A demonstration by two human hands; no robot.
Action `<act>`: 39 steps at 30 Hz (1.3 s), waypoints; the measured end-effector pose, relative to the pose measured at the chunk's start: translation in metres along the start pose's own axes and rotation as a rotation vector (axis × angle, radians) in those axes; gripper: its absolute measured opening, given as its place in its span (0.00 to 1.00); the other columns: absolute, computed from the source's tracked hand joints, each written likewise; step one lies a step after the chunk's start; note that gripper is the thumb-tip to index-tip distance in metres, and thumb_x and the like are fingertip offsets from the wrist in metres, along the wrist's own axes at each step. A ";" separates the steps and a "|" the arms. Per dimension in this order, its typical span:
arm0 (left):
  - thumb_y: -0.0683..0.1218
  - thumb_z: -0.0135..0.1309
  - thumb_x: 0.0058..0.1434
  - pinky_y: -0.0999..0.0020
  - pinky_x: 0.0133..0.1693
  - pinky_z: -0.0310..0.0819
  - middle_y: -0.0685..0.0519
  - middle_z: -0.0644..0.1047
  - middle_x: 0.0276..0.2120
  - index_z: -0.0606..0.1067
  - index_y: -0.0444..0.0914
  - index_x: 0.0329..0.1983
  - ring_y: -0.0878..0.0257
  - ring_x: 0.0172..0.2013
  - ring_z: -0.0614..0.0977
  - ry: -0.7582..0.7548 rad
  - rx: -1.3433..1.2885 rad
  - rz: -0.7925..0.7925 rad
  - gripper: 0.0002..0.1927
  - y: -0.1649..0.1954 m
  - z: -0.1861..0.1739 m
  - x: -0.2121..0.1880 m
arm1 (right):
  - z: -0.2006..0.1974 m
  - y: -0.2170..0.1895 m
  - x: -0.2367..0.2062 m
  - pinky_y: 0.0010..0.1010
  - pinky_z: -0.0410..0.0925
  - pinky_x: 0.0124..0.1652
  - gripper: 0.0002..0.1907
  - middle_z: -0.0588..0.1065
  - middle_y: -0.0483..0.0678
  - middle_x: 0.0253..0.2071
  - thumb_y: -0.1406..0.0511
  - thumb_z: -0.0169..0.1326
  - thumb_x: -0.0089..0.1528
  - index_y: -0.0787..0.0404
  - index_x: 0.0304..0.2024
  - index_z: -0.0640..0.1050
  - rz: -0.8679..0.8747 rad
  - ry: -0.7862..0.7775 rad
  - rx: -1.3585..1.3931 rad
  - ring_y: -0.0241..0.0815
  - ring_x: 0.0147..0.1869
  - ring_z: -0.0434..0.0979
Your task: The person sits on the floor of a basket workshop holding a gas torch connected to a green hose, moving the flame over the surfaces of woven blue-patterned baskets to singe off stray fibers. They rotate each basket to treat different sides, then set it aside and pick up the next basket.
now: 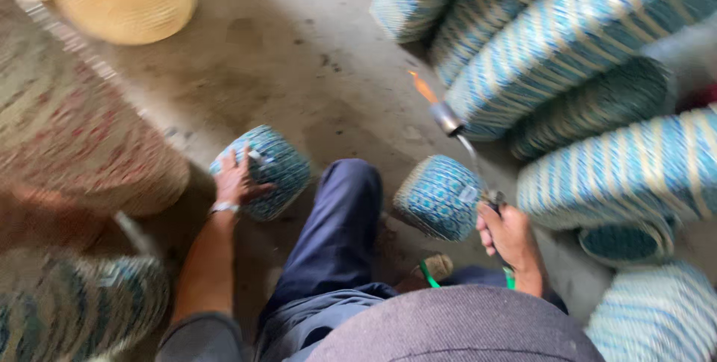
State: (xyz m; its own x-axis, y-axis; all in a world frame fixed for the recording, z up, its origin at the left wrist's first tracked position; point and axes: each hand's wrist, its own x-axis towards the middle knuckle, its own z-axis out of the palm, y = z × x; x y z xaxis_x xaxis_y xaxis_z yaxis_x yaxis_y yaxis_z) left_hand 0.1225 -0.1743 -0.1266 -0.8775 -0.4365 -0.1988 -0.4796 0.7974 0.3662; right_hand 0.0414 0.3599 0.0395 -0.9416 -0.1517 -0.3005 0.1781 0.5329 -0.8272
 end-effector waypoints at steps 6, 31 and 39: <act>0.73 0.70 0.30 0.45 0.68 0.61 0.37 0.60 0.72 0.55 0.43 0.80 0.39 0.70 0.61 0.085 0.105 0.011 0.74 0.014 0.003 -0.005 | -0.029 0.029 -0.009 0.27 0.63 0.17 0.19 0.69 0.43 0.17 0.55 0.53 0.66 0.62 0.27 0.73 0.033 0.059 0.097 0.31 0.17 0.67; 0.56 0.67 0.50 0.48 0.50 0.69 0.43 0.75 0.48 0.80 0.39 0.43 0.43 0.51 0.74 -0.013 -0.320 0.640 0.21 0.508 0.235 -0.065 | -0.115 0.143 0.002 0.21 0.63 0.17 0.18 0.73 0.44 0.27 0.63 0.61 0.62 0.67 0.50 0.75 -0.094 0.093 0.728 0.28 0.21 0.68; 0.46 0.62 0.54 0.43 0.49 0.65 0.47 0.79 0.43 0.78 0.36 0.37 0.50 0.44 0.77 0.346 -0.528 0.550 0.11 0.533 0.239 -0.049 | -0.133 0.150 -0.006 0.21 0.63 0.18 0.19 0.72 0.44 0.27 0.64 0.61 0.62 0.67 0.52 0.74 -0.062 0.151 0.755 0.28 0.21 0.69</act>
State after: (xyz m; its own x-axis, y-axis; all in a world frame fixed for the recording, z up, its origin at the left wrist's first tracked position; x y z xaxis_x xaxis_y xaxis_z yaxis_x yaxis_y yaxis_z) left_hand -0.0908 0.3718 -0.1385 -0.8951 -0.2141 0.3911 0.1559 0.6715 0.7245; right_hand 0.0364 0.5514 -0.0199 -0.9754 -0.0186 -0.2197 0.2191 -0.1936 -0.9563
